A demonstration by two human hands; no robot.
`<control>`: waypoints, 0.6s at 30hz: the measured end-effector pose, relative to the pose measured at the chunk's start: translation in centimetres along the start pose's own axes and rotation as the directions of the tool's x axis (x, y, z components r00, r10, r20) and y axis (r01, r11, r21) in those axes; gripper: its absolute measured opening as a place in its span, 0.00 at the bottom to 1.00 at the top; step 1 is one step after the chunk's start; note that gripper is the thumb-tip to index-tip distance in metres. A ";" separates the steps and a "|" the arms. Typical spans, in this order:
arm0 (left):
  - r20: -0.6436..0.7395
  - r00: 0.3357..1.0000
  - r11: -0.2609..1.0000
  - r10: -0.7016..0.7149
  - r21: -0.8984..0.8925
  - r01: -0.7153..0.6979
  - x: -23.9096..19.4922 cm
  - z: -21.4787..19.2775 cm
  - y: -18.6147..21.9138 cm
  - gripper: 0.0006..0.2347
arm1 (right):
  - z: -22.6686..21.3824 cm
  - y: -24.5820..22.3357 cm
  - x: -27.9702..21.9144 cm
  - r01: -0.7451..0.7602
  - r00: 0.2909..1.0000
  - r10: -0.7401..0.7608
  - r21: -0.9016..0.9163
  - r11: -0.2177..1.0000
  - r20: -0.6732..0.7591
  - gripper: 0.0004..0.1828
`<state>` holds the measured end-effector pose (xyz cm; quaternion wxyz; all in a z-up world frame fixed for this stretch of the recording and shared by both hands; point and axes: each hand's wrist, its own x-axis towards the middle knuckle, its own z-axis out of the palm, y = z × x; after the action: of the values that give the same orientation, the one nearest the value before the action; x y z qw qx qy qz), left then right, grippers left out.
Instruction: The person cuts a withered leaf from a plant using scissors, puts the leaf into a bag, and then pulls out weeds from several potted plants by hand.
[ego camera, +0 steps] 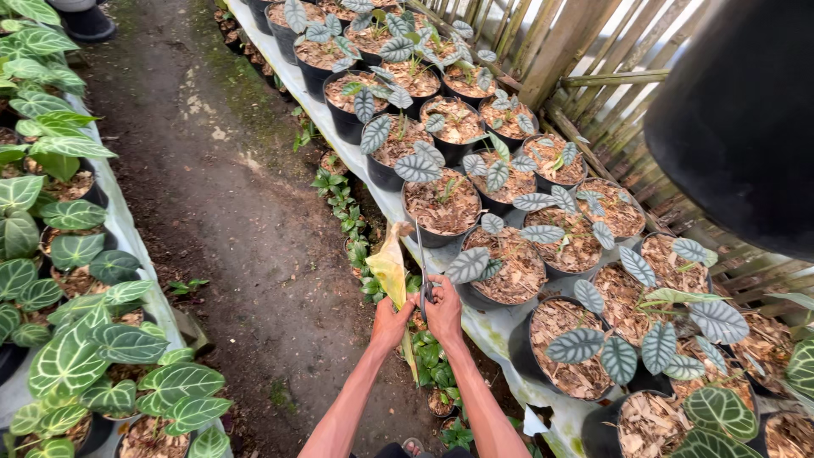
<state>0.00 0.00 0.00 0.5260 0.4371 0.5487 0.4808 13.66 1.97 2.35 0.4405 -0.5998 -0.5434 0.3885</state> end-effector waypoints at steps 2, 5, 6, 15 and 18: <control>-0.022 0.998 0.998 -0.054 0.022 0.054 -0.4 -0.9 -0.1 0.11 | 0.9 -0.2 -0.4 -0.005 1.000 0.004 0.045 0.999 0.011 0.23; -0.072 0.996 0.998 -0.054 -0.034 0.052 -0.3 -2.9 -0.5 0.11 | 3.1 -0.5 -0.4 0.062 0.997 -0.066 0.117 0.991 0.038 0.23; -0.090 0.995 0.997 -0.043 -0.065 0.038 -0.3 -3.6 -0.7 0.11 | 3.9 -0.5 -0.5 0.092 0.994 -0.099 0.143 0.985 0.046 0.23; -0.249 0.962 0.994 -0.112 -0.014 0.112 -0.4 -12.6 -1.2 0.12 | 14.1 -2.8 -1.9 -0.022 0.999 0.011 0.231 0.973 0.050 0.21; -0.303 0.945 0.992 -0.126 -0.069 0.110 -0.9 -15.3 -1.1 0.11 | 17.2 -4.1 -2.7 -0.041 0.996 0.010 0.344 0.938 0.091 0.21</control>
<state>-15.20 -2.12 -1.20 0.4733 0.3100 0.6363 0.5244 -4.14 1.17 0.87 0.5094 -0.5025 -0.4776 0.5097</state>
